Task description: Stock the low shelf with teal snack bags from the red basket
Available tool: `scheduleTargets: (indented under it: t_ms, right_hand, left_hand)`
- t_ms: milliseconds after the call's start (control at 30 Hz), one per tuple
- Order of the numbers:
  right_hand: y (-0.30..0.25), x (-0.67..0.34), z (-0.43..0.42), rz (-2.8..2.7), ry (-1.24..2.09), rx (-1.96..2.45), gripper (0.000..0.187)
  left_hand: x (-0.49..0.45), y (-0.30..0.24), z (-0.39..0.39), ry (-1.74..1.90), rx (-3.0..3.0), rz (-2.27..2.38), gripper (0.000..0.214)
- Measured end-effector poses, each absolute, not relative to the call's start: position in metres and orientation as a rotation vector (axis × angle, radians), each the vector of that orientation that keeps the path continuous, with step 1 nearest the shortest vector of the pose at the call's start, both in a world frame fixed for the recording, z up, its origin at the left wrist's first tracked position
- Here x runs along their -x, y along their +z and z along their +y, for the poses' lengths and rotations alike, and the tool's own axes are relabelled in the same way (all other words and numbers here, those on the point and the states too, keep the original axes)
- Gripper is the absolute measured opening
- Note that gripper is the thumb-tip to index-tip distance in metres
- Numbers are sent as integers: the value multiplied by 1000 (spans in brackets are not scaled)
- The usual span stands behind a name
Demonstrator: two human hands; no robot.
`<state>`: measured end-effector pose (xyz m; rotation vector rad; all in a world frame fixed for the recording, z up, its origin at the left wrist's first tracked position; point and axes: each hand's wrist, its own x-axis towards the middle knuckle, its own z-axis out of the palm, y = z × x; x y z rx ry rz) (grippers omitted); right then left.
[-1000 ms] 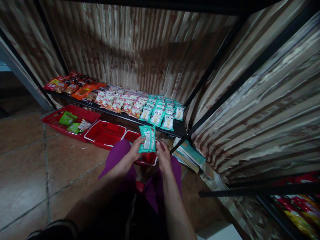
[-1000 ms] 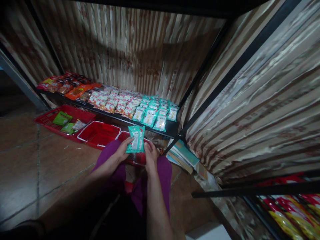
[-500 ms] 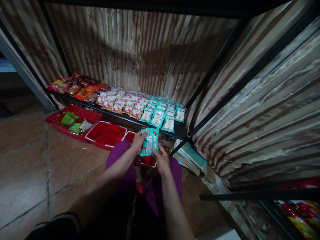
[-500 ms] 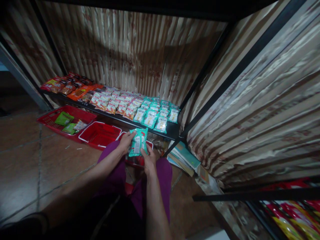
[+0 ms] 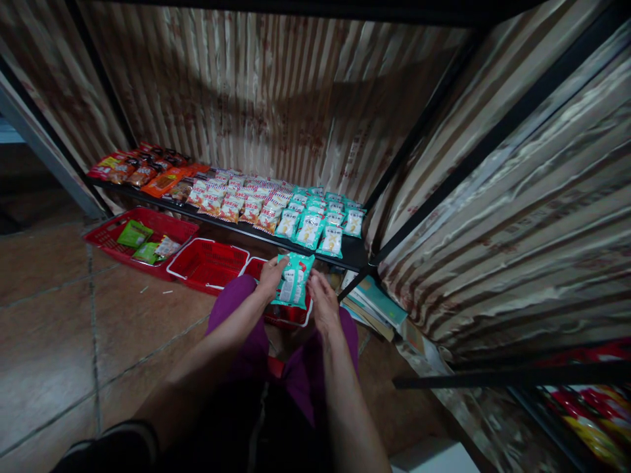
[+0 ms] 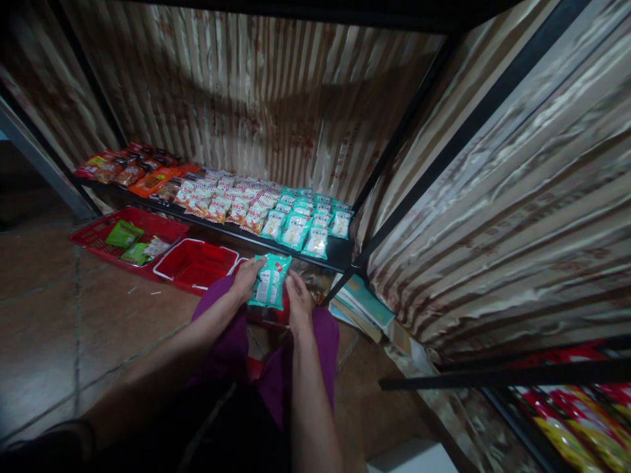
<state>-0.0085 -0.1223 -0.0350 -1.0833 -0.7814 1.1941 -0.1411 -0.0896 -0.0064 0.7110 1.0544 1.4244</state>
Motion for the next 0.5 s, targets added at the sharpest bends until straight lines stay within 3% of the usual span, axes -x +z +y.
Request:
scheduleTargets:
  t_ms: [233, 500]
  right_hand:
    - [-22, 3, -98, -669, 1081, 1208, 41]
    - [-28, 8, -92, -547, 935, 1277, 44]
  left_hand:
    - [138, -4, -106, 1341, -787, 1052, 42]
    - [140, 4, -115, 1209, -760, 836, 49]
